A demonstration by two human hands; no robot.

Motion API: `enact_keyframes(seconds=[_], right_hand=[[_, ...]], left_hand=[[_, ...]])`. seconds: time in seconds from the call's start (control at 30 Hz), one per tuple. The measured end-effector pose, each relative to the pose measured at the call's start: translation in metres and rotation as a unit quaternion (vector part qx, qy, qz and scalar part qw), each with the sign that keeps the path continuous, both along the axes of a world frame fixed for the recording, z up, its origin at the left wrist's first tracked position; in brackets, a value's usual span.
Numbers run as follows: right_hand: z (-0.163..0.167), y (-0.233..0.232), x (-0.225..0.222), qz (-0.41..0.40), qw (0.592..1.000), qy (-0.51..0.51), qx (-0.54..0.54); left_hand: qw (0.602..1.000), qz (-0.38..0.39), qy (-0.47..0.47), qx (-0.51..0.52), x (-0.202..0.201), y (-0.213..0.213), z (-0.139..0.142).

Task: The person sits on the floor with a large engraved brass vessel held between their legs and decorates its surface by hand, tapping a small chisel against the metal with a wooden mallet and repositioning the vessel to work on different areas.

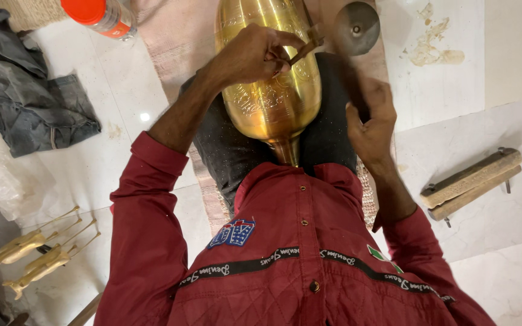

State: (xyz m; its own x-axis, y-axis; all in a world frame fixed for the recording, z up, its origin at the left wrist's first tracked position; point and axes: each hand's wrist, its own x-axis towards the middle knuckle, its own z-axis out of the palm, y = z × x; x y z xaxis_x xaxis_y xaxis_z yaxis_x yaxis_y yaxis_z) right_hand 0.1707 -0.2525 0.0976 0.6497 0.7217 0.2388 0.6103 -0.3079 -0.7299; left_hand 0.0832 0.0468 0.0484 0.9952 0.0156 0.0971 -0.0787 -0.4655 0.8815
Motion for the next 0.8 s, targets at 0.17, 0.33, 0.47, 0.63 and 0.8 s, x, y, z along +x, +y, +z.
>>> enact_keyframes(seconds=[0.17, 0.33, 0.47, 0.63, 0.8], right_hand=[[-0.014, -0.008, -0.021, -0.041, 0.997, 0.041, 0.047], [-0.028, -0.018, -0.036, -0.091, 0.994, 0.019, 0.053], [-0.037, -0.022, -0.045, -0.073, 0.997, -0.004, 0.012], [-0.047, -0.025, -0.054, -0.078, 0.995, -0.044, 0.038], [-0.052, -0.028, -0.057, -0.084, 0.996, -0.019, 0.029]], left_hand=[[0.997, -0.061, 0.048, 0.023, 0.007, 0.004, 0.01], [0.988, -0.117, 0.051, 0.088, 0.013, 0.004, 0.021], [0.978, -0.151, 0.083, 0.113, 0.017, 0.005, 0.025], [0.973, -0.185, 0.082, 0.113, 0.02, 0.007, 0.023], [0.973, -0.189, 0.112, 0.069, 0.018, 0.011, 0.021]])
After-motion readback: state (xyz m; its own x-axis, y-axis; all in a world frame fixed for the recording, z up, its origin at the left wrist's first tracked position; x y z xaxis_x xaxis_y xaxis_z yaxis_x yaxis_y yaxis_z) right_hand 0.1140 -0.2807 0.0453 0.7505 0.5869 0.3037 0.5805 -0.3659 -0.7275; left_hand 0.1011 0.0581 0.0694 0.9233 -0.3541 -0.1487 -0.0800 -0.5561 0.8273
